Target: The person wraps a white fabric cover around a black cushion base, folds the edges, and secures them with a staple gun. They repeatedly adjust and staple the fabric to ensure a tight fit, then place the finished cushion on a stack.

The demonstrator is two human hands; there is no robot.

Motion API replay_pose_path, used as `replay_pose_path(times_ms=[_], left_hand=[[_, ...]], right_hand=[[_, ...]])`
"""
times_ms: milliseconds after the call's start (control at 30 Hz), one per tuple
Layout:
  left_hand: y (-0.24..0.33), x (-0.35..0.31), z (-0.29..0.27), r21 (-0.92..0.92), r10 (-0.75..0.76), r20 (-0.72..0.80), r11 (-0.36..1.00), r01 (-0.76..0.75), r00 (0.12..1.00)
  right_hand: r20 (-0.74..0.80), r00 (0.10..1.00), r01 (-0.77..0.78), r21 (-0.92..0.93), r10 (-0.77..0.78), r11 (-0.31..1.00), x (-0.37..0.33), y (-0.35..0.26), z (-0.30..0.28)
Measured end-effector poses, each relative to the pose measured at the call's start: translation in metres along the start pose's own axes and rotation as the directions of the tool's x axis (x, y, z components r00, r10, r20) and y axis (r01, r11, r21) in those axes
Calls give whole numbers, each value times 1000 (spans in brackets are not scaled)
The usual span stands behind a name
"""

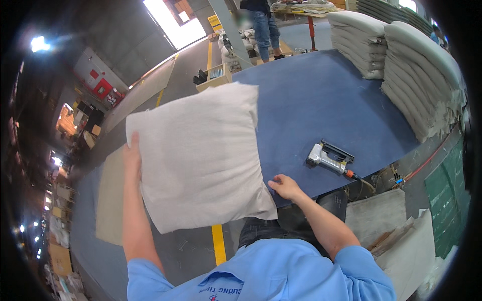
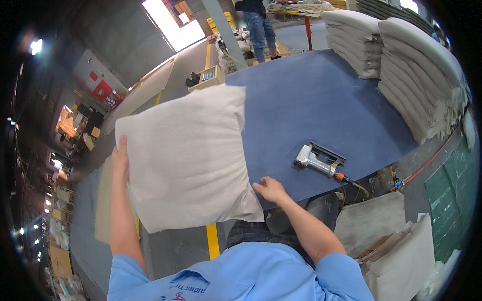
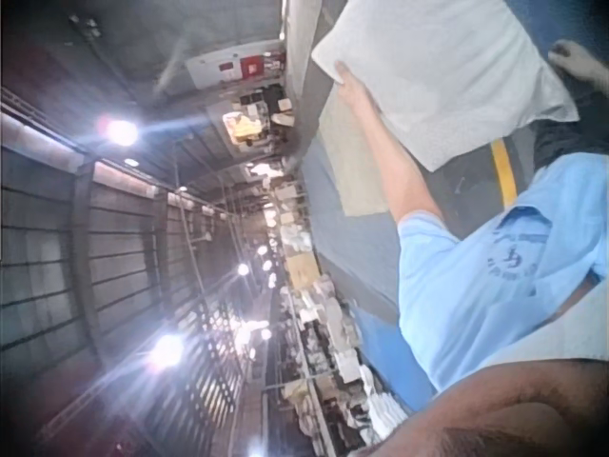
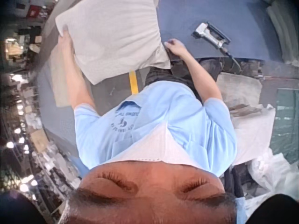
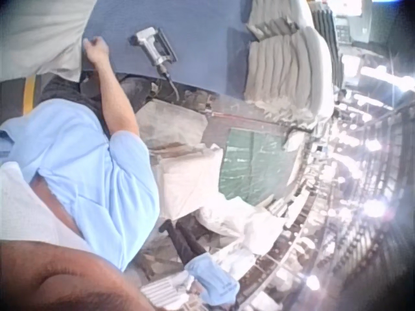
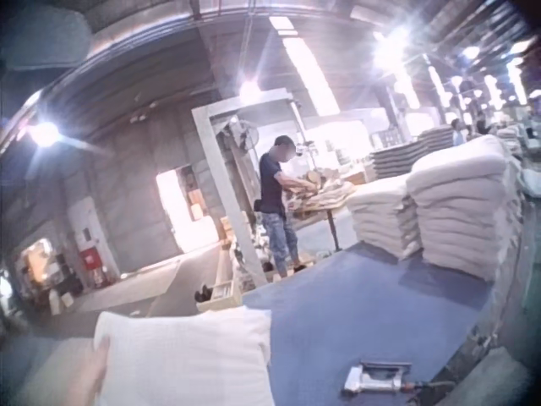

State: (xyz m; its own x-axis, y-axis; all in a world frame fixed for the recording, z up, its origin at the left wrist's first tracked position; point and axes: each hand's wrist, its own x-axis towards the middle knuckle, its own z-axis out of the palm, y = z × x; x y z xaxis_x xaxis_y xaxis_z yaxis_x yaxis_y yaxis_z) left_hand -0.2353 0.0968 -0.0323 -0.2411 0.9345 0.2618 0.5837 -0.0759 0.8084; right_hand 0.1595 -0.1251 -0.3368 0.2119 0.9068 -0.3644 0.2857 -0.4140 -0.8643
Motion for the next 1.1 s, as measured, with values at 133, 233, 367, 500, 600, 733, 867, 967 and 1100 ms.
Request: replay_pose_path(times_ms=[133,233,367,500,600,733,867,967,1100], left_hand=[[-56,33,-32,-18,-261,159,964,267,952],[-68,21,-17,-28,-465,295,869,494,835],[-130,-51,-31,-162,-645,390,655,738,657],[-180,-150,-15,-304,-669,344,584,752,659],[-204,-190,0,-371,-749,208,534,760,628],[-226,-190,5,-371,-785,69,553,746,616],[-235,-181,1,-397,-757,65,578,713,650],[-245,-203,-3,-520,-697,214,512,684,684],[-260,-278,-4,-589,-589,530,261,764,610]], right_hand=[[218,971,-106,14,100,994,-15,-27,1],[227,971,-84,5,80,996,-6,-4,-9],[2,997,81,137,-82,987,-2,14,-21],[-73,982,173,-16,-174,985,-6,-2,-39],[-104,968,216,-115,-228,970,-16,-13,-40],[-147,946,239,-286,-289,928,-10,2,-38],[-185,942,208,-331,-280,920,-4,6,-31],[-243,926,226,-254,-288,941,-8,10,-46],[-151,988,33,94,-19,995,-42,25,-74]])
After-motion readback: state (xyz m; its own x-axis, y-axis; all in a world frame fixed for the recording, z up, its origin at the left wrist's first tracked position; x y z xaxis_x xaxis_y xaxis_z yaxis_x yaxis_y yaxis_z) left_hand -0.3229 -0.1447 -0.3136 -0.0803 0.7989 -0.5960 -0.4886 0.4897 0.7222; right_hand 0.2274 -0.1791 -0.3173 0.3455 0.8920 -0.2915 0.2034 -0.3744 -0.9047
